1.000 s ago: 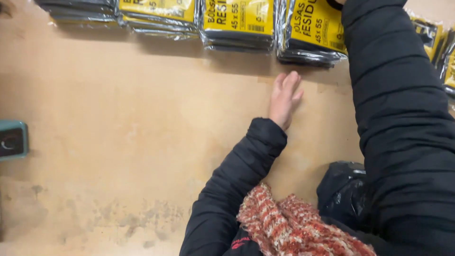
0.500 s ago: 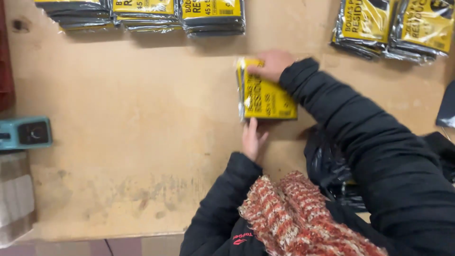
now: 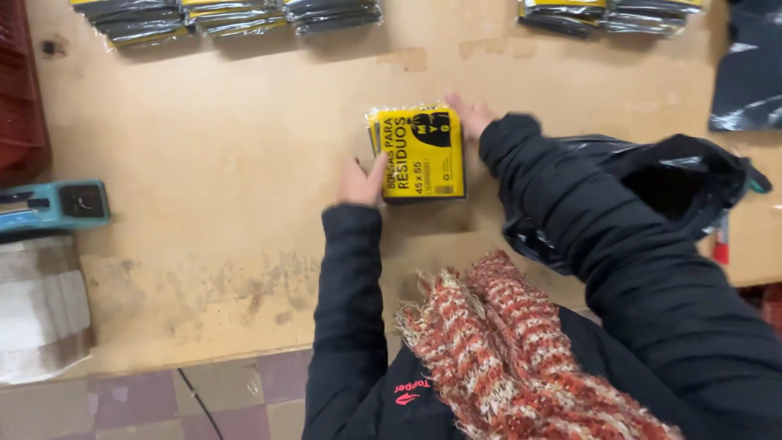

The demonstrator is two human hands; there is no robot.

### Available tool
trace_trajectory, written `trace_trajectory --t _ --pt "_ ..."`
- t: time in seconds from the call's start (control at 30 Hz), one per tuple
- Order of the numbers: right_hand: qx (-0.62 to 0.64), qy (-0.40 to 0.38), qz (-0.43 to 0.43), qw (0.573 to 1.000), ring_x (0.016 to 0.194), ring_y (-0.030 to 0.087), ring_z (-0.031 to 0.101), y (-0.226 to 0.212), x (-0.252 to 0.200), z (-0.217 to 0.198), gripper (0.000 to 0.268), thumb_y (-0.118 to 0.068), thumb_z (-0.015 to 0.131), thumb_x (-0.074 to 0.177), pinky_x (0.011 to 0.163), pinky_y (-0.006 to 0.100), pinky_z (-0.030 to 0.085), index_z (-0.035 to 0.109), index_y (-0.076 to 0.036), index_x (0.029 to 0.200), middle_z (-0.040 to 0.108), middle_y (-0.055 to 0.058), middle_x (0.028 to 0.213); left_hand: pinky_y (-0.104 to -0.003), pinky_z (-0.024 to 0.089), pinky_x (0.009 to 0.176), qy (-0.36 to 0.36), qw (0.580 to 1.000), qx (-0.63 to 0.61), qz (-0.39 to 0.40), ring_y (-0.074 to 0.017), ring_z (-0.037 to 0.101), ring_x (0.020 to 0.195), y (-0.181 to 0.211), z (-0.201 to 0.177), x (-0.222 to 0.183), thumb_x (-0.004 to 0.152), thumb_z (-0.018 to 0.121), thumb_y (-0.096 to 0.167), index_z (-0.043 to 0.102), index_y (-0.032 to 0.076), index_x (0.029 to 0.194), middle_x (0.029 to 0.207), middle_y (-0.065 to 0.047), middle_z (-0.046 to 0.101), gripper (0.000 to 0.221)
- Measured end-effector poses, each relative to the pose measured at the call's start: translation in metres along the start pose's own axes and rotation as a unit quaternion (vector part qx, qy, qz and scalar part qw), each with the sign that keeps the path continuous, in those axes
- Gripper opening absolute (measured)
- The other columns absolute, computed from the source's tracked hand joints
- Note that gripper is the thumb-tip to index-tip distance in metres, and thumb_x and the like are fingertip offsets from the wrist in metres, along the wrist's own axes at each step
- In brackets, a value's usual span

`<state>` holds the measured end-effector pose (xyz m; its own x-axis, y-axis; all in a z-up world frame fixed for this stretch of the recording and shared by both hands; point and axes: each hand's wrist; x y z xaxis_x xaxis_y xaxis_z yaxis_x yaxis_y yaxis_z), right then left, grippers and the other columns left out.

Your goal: Packaging bundles of trash bags into larger bags and using an impulse sealer to seal the packaging.

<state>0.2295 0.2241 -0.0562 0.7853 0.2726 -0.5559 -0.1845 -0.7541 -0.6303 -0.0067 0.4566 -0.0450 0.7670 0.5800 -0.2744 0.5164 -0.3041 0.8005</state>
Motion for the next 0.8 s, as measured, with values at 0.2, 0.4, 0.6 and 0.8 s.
trace_trajectory --t 0.2,0.4,0.6,0.8 --pt "0.241 0.018 0.035 0.970 0.095 0.026 0.075 0.025 -0.044 0.055 0.082 -0.060 0.087 0.069 0.080 0.039 0.062 0.065 0.005 0.114 0.076 0.017 0.104 -0.042 0.056 0.086 -0.185 0.968 -0.131 -0.108 -0.0301 0.072 0.099 -0.004 0.053 0.049 0.083 0.068 0.056 0.071 -0.001 0.117 0.108 -0.021 0.076 0.067" --pt "0.160 -0.084 0.041 0.983 0.095 0.019 0.076 -0.026 -0.091 0.044 0.060 -0.046 0.086 0.078 0.086 0.031 0.058 0.076 0.003 0.111 0.079 0.016 0.111 -0.040 0.055 0.084 -0.291 0.832 -0.424 -0.209 -0.0280 0.068 0.093 -0.071 0.083 0.078 0.092 0.062 0.043 0.069 0.002 0.121 0.108 -0.014 0.074 0.050" --pt "0.264 -0.096 -0.078 0.956 0.096 0.020 0.073 -0.097 -0.164 0.026 0.046 -0.025 0.085 0.078 0.088 0.033 0.058 0.074 -0.003 0.116 0.078 0.012 0.109 -0.039 0.056 0.085 -0.225 0.819 -0.504 -0.156 -0.0261 0.071 0.096 0.031 -0.020 -0.012 0.089 0.057 0.034 0.067 0.006 0.121 0.111 -0.010 0.074 0.043" --pt "0.398 -0.110 -0.252 0.876 0.103 0.020 0.071 -0.123 -0.239 -0.044 0.048 -0.001 0.083 0.078 0.095 0.036 0.057 0.068 -0.002 0.123 0.075 0.010 0.114 -0.035 0.056 0.082 -0.146 0.934 -0.321 0.059 -0.0215 0.069 0.095 0.158 -0.087 -0.075 0.094 0.050 0.013 0.062 -0.003 0.127 0.111 -0.012 0.071 0.038"
Point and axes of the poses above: each hand's wrist, its own x-axis towards the middle knuckle, its own z-axis out of the palm, y = z × x
